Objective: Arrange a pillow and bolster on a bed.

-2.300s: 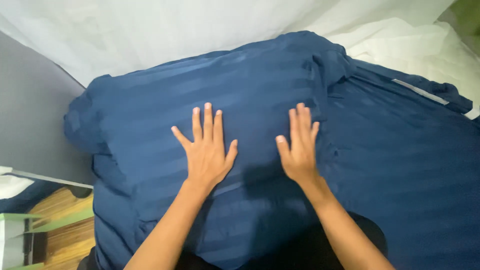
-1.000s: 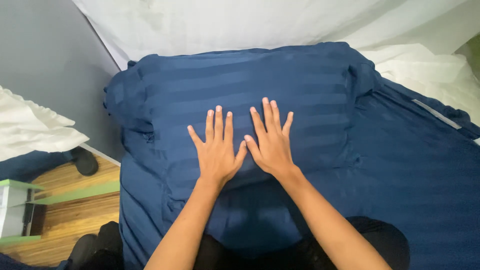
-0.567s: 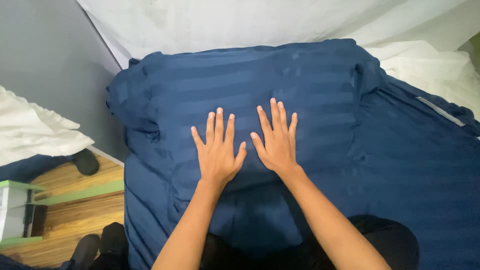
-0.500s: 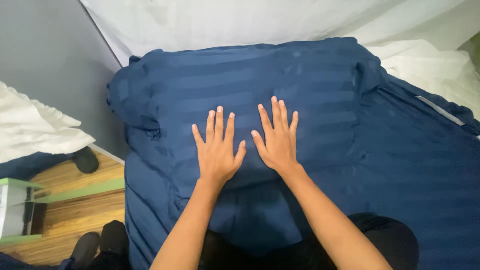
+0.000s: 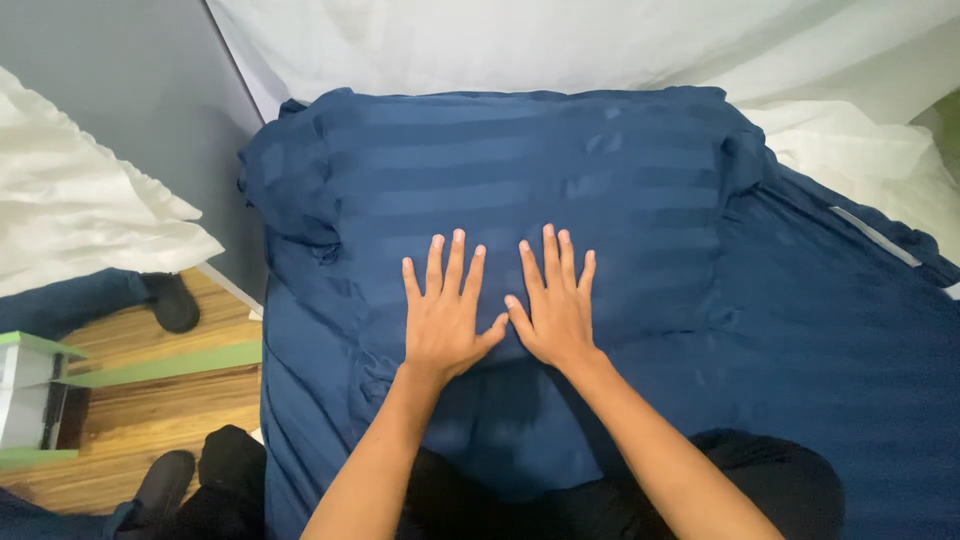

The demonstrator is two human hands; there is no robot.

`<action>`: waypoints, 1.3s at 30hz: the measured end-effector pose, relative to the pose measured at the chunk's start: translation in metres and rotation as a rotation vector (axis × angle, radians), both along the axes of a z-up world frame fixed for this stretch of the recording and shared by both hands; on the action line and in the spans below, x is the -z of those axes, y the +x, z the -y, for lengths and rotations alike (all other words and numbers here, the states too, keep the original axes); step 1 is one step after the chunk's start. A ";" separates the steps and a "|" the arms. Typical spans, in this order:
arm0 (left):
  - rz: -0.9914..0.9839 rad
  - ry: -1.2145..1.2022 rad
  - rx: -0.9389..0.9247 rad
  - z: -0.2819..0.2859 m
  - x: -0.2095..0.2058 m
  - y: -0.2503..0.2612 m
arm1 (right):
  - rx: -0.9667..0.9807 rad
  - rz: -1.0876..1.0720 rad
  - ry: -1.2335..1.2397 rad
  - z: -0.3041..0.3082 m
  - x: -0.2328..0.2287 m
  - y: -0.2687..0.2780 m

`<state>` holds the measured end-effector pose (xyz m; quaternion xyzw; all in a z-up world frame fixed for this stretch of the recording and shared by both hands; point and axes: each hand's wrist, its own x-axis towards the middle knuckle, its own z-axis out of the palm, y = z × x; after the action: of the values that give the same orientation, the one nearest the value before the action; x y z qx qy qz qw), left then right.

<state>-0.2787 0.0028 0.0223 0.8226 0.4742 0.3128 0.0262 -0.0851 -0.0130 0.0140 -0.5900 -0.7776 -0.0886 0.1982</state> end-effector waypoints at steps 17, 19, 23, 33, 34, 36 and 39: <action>-0.212 -0.089 -0.008 0.041 0.032 -0.010 | -0.020 0.006 -0.038 0.060 0.085 0.026; -0.248 -0.106 -0.027 0.044 0.046 -0.011 | -0.001 -0.009 -0.053 0.059 0.081 0.022; -0.264 -0.060 -0.081 0.041 0.063 -0.011 | -0.015 -0.018 -0.032 0.058 0.071 0.015; -0.285 0.016 -0.149 0.029 0.074 -0.009 | -0.090 0.060 -0.046 0.037 0.081 0.000; -0.285 0.014 -0.148 0.029 0.078 -0.008 | -0.090 0.060 -0.049 0.035 0.085 -0.001; -0.301 0.057 -0.175 0.030 0.086 -0.007 | -0.059 0.060 -0.023 0.033 0.093 -0.004; -0.272 0.037 -0.142 0.030 0.090 -0.009 | -0.039 0.050 -0.012 0.034 0.105 -0.004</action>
<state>-0.2878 -0.0272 -0.0677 0.8220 0.5246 0.2085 -0.0757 -0.0894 -0.0466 -0.0907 -0.5734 -0.7943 -0.0950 0.1769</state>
